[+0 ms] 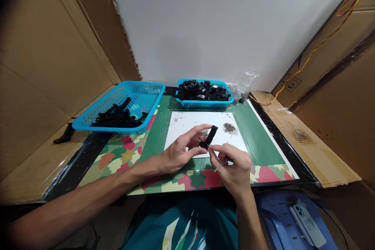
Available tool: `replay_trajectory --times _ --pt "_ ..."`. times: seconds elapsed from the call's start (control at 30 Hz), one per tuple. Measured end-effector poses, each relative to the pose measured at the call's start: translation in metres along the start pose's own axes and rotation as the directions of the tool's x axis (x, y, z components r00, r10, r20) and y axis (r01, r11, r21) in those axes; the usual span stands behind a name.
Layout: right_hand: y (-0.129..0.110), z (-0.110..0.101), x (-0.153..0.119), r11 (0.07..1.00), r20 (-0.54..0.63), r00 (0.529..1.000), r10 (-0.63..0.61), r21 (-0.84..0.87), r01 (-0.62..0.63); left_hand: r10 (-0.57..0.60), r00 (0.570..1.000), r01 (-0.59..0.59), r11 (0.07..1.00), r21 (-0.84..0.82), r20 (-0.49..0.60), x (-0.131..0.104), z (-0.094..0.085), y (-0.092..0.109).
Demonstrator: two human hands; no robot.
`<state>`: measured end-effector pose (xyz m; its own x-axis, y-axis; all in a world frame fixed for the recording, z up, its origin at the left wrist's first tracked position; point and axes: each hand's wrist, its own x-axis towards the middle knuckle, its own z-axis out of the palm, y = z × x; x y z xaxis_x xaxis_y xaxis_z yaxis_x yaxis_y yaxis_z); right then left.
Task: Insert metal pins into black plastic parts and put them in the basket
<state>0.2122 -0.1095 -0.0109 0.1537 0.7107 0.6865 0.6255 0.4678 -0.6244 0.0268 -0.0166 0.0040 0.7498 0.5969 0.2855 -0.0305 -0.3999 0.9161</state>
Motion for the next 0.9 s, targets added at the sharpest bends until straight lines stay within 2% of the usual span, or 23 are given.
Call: replay_trajectory --times 0.2,0.43,0.57,0.73,0.8,0.9 --pt "0.0026 -0.0052 0.0006 1.000 0.056 0.998 -0.011 -0.007 0.011 0.004 1.000 -0.004 0.998 0.058 -0.003 -0.0004 -0.0013 -0.0013" --pt "0.0015 -0.0079 0.0006 0.999 0.066 0.998 -0.018 -0.038 0.021 -0.019 0.999 0.017 0.997 0.078 0.027 -0.0011 -0.0021 -0.0029" --pt "0.0019 -0.0052 0.0010 1.000 0.064 0.998 0.003 -0.002 -0.003 -0.007 1.000 0.007 0.999 0.038 0.022 -0.0009 -0.0005 -0.0010" --pt "0.0035 -0.0033 0.0029 0.994 0.134 0.987 0.091 0.049 -0.098 -0.024 1.000 0.024 0.999 -0.021 0.009 -0.0021 -0.0011 0.0004" --pt "0.0043 -0.0039 0.0037 0.989 0.165 0.980 0.115 0.070 -0.127 -0.035 0.999 0.036 0.998 -0.049 0.033 -0.0025 -0.0023 -0.0003" --pt "0.0054 -0.0056 0.0047 0.989 0.189 0.975 0.114 0.075 -0.130 -0.107 0.987 0.123 0.983 -0.135 0.119 -0.0021 -0.0032 -0.0018"
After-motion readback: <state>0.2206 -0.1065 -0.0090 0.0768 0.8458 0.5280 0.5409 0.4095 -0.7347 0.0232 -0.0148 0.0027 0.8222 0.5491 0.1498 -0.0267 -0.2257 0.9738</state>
